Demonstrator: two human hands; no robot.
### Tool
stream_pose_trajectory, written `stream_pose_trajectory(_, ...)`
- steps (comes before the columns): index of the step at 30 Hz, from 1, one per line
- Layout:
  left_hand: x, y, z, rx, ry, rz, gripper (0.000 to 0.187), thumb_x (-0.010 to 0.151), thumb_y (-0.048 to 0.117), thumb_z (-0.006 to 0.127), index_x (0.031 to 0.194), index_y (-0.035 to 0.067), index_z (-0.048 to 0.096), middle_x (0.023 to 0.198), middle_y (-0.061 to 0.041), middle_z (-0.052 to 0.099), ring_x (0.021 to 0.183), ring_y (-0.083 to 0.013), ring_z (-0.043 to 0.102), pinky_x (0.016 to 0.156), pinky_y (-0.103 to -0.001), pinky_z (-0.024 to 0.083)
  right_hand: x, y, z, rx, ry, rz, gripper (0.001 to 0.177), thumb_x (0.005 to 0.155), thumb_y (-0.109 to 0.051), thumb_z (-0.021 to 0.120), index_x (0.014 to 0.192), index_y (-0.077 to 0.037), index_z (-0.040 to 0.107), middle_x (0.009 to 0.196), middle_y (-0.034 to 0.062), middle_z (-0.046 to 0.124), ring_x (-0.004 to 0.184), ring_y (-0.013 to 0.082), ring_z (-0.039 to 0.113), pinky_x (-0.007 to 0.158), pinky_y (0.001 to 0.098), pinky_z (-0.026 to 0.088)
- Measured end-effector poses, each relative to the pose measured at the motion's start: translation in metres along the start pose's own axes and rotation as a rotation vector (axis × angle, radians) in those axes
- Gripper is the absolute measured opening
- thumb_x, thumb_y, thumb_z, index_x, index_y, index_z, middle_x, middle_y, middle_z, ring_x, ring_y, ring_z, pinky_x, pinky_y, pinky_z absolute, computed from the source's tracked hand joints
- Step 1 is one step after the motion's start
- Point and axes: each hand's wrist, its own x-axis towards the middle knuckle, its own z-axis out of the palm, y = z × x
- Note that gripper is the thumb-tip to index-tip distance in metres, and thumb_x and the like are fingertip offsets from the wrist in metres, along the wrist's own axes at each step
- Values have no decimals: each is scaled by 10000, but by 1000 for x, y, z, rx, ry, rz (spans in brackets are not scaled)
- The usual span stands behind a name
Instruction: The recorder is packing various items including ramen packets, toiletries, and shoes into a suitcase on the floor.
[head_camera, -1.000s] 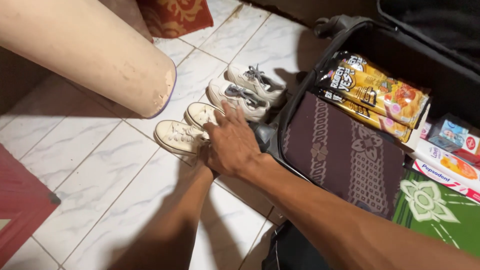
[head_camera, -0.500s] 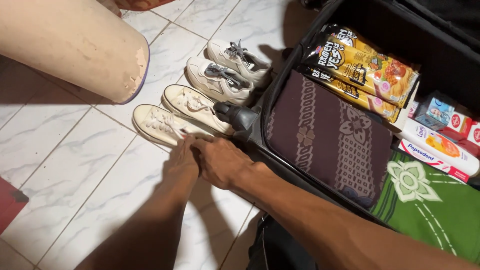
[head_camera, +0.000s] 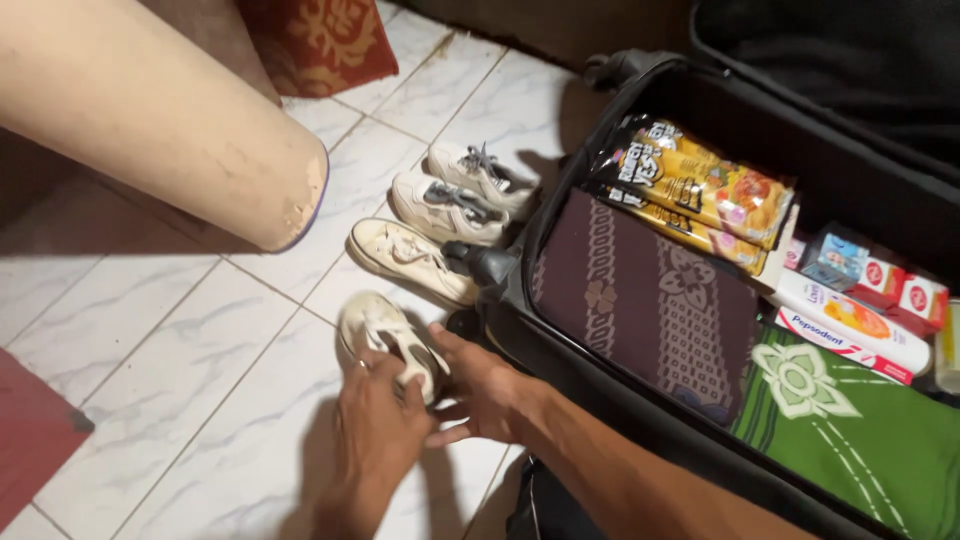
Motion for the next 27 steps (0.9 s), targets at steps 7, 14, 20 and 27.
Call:
stream_pose_trajectory(7, -39, 33, -31, -168, 99, 64, 260, 790, 250, 748, 954, 48, 741, 974, -162, 704, 884, -379, 696, 766, -477, 544, -12, 22, 2, 171, -7, -136, 460, 1052, -378, 571, 1388, -71, 637, 1110, 70, 643, 945, 155, 660, 660, 319, 630)
stream_pose_trajectory(14, 7, 28, -58, -262, 621, 286, 353, 956, 311, 673, 1164, 28, 633, 1159, -190, 652, 1047, -391, 627, 889, -488, 481, -83, -31, 48, 310, 60, -383, 382, 1036, -192, 459, 1362, -50, 599, 1161, 97, 720, 996, 187, 724, 758, 366, 671)
stream_pose_trajectory(20, 87, 117, -111, -1489, -156, -212, 537, 1035, 507, 358, 1366, 144, 573, 1327, -108, 652, 1152, -282, 648, 965, -462, 516, -176, -62, 71, 343, 8, -711, 596, 966, -40, 469, 1520, -260, 484, 1342, 81, 656, 1105, 206, 704, 835, 387, 660)
stream_pose_trajectory(27, 81, 250, -103, -1593, -632, 178, 596, 1053, 462, 283, 1387, 62, 574, 1252, -168, 701, 1103, -291, 695, 973, -475, 581, -228, -51, 28, 450, 61, -952, 517, 948, -31, 525, 1444, -177, 544, 1283, 123, 600, 1106, 231, 661, 1013, 518, 587)
